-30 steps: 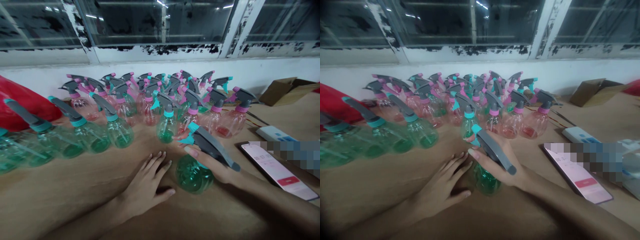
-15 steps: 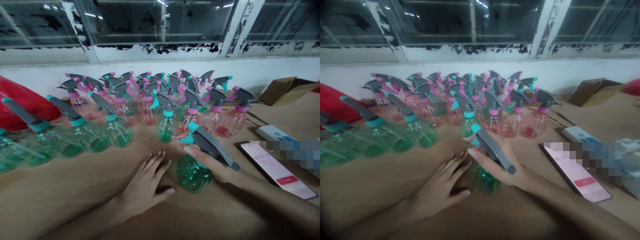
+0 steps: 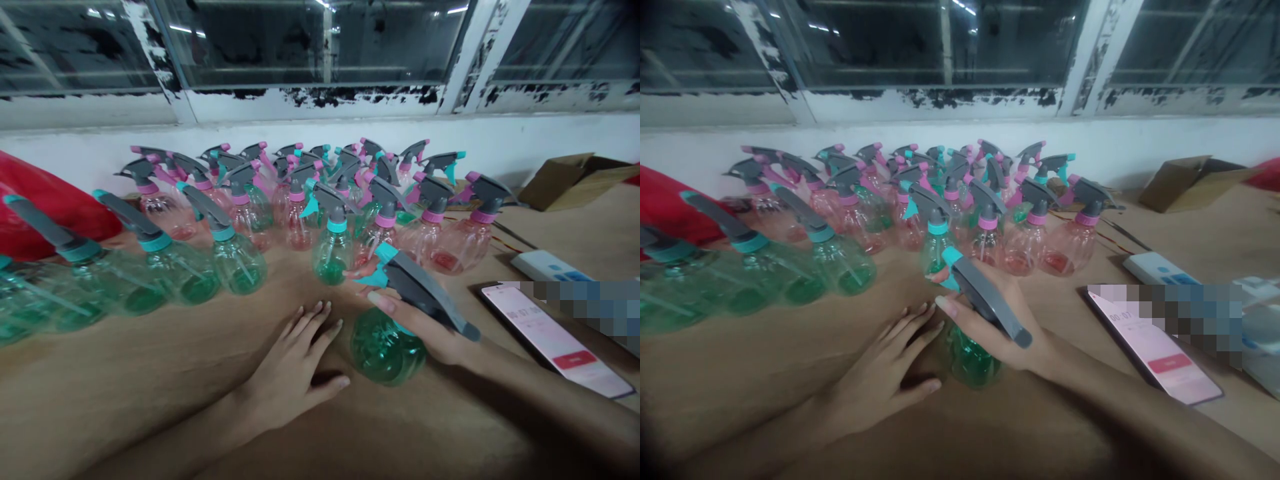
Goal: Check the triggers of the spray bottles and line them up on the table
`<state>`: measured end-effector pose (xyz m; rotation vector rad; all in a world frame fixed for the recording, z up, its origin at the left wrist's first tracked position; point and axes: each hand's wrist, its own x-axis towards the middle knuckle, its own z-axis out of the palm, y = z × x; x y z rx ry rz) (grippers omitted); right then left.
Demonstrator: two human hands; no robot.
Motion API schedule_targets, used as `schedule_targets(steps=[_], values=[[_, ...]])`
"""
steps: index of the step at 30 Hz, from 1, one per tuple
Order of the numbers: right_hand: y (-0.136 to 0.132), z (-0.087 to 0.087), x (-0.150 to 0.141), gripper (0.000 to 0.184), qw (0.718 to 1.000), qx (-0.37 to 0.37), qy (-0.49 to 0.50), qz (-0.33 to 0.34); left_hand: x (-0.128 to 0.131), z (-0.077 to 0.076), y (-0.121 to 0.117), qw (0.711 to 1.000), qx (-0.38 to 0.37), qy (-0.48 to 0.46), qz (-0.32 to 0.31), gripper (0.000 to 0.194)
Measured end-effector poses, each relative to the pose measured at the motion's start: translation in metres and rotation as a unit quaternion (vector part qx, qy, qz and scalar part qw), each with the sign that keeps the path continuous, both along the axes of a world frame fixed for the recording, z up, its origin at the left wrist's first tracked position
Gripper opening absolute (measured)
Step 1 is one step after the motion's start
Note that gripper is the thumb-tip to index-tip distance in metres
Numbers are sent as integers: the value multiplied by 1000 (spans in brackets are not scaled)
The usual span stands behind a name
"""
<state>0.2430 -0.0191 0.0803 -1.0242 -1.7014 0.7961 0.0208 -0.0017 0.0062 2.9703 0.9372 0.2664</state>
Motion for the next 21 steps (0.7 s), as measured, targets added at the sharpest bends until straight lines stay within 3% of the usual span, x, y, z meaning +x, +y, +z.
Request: schedule_targets(steps=[6,11,15,19,21], values=[[1,-2,0,22,1000,5,-21,1,0,-1,-1,1000,3,-7,-7,67],[0,-1,4,11,999,11,-41,-8,-1,-1,0,1000,9,-5,-7,67],[-2,2,5,20,998,11,-64,-15,-1,-1,0,1000,7,-4,-7,67],[-1,2,3,11,999,18,-38,9,0,0,0,1000,5,-7,-5,67],[0,2,2,16,999,37,-20,20,-1,0,-1,1000,0,-7,-4,67]])
